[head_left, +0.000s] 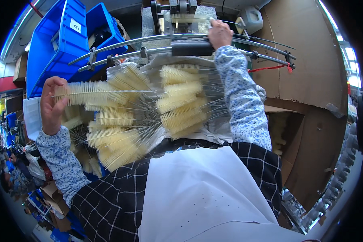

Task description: The person repeatedly picks up a bundle of bristles and a metal rod, inserts the rod into the bristles, and places the assembled brush into a blue bin. The process is continuous and repetitive, focusing on the manual assembly of cleaning brushes.

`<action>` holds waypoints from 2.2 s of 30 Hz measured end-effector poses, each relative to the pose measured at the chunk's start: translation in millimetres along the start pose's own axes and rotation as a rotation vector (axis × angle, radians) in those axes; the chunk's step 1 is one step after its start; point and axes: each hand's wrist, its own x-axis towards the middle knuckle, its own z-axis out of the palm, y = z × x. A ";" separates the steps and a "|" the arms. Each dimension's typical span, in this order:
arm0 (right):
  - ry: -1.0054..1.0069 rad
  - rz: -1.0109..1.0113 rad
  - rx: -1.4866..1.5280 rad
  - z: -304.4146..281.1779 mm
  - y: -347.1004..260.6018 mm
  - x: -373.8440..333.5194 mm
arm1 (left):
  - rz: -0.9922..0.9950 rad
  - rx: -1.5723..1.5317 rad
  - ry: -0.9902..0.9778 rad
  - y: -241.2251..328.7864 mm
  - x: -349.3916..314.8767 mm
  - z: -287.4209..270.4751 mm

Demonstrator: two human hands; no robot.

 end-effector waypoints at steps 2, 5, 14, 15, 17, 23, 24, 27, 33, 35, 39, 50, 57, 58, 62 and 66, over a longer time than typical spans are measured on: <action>-0.009 -0.024 -0.013 2.7 26.8 3.0 | -0.003 -0.050 0.061 -4.5 -5.6 -2.6; -0.055 -0.022 0.029 2.4 63.3 10.9 | -0.009 -0.163 0.088 -10.6 -8.6 -7.0; -0.337 -0.199 -0.016 -37.8 115.7 49.1 | -0.038 -0.311 -0.113 9.5 24.8 32.4; -0.346 -0.198 0.071 -47.7 125.2 48.1 | -0.048 -0.337 -0.100 13.4 25.8 39.3; -0.374 -0.161 0.176 -78.9 129.6 37.8 | -0.019 -0.296 -0.159 10.7 33.5 47.8; -0.732 -0.232 0.675 -151.5 42.1 -13.0 | 0.107 -0.416 -0.321 6.1 80.1 124.8; -0.763 -0.292 0.658 -146.0 17.8 -16.2 | 0.119 -0.403 -0.310 6.3 83.1 139.3; -0.862 -0.275 1.189 -127.8 -46.4 -48.9 | 0.114 -0.426 -0.294 9.9 87.3 173.6; -0.342 -0.341 0.804 -82.4 -34.9 -50.1 | -0.106 0.005 -0.520 -3.0 69.6 110.6; -0.006 -0.316 0.082 -65.2 -12.4 -21.1 | -0.030 0.429 -0.514 -42.7 53.4 69.6; -0.091 -0.194 -0.046 -29.9 10.1 -0.8 | -0.211 0.610 -0.623 -97.5 25.1 33.7; -0.196 -0.178 -0.016 -18.9 9.8 9.6 | -0.448 0.030 -0.505 -50.6 26.9 45.2; -0.195 -0.177 0.034 -14.1 14.8 8.7 | -0.264 0.069 -0.321 -3.7 28.7 25.0; -0.185 -0.192 0.059 -9.8 17.8 9.4 | -0.270 0.082 -0.312 1.4 27.0 21.3; -0.251 -0.151 0.118 -4.7 21.9 14.3 | -0.272 0.109 -0.285 7.1 16.9 10.2; -0.243 -0.203 -0.048 -12.2 12.0 21.1 | -0.277 0.088 -0.288 14.6 13.2 13.5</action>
